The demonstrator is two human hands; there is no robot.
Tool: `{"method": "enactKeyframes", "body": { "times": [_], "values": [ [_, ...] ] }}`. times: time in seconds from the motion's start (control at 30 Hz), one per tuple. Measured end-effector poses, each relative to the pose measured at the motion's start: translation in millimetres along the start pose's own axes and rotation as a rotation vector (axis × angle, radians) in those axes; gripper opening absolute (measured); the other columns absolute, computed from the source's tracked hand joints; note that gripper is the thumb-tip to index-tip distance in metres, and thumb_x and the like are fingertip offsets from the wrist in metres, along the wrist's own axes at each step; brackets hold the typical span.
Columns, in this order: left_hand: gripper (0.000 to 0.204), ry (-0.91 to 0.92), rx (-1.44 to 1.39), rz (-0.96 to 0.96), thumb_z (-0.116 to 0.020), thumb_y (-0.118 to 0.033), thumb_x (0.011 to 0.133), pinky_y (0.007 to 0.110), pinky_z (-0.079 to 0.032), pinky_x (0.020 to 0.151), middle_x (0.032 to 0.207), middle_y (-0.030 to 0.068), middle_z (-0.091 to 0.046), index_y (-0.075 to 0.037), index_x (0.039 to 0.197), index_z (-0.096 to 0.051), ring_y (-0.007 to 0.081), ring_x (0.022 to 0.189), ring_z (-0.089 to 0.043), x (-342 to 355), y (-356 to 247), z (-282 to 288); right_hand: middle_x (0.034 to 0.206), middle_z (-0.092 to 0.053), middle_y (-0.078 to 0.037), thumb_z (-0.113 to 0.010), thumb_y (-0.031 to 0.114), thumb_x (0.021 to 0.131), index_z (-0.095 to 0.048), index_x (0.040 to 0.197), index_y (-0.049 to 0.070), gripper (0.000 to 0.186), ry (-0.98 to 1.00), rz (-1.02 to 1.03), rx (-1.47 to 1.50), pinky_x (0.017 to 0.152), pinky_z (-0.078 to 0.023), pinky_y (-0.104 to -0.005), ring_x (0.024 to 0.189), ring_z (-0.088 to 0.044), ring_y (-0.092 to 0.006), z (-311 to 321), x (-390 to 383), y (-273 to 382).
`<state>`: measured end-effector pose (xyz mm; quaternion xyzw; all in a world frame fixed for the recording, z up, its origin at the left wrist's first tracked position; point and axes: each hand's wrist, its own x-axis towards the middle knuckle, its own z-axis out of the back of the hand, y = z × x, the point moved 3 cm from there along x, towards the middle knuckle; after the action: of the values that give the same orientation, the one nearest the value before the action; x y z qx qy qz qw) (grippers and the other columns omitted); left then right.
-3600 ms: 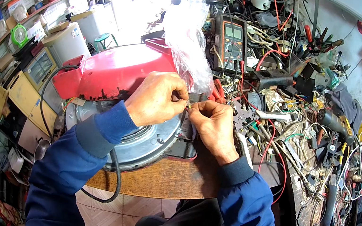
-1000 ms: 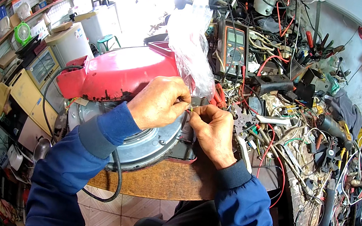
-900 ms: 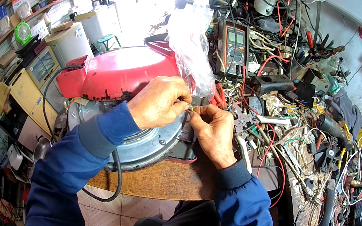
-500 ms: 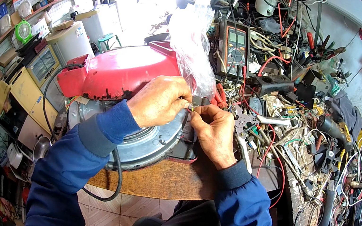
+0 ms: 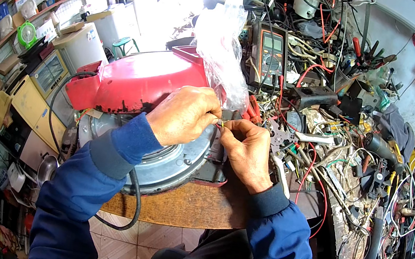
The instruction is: The person sits at a cluttered workbench and uses pliers to strip the insulation from the ends of red and black wires. They then twist the exposed copper strands and connect them to a small black component attached to a red motor housing.
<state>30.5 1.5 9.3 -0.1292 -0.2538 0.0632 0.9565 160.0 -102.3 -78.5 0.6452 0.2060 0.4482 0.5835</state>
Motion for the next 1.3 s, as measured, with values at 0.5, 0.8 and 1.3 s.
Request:
{"method": "enactKeyframes", "body": {
  "times": [0.5,0.8,1.3],
  "values": [
    [0.009,-0.045,-0.014,0.038,-0.072,-0.005,0.088,0.04,-0.055,0.072,0.086,0.0163,-0.07,0.001,0.095,-0.071,0.0319,0.082,-0.07,-1,4,5,0.07,-0.07,-0.004,-0.071,0.007,0.089,-0.072,0.089,-0.003,0.011,0.008,0.001,0.013,0.06,-0.05,-0.0276,0.065,-0.06,-0.0056,-1,-1,3],
    [0.014,0.019,-0.238,0.307,-0.068,-0.003,0.093,0.03,-0.054,0.065,0.086,0.009,-0.069,0.005,0.104,-0.068,0.0114,0.077,-0.067,0,6,4,0.071,-0.063,0.002,-0.07,0.001,0.086,-0.066,0.083,-0.001,0.005,0.013,-0.003,0.146,0.061,-0.048,-0.025,0.067,-0.055,-0.0038,0,2,-1],
    [0.018,0.073,-0.191,0.254,-0.08,-0.011,0.082,0.028,-0.048,0.059,0.07,0.0023,-0.062,0.002,0.091,-0.07,0.0069,0.067,-0.056,2,-8,-1,0.074,-0.069,-0.007,-0.076,0.006,0.088,-0.072,0.092,-0.002,0.01,-0.071,0.13,-0.006,0.06,-0.052,-0.0292,0.067,-0.064,-0.0085,0,-6,5]
  ]
}}
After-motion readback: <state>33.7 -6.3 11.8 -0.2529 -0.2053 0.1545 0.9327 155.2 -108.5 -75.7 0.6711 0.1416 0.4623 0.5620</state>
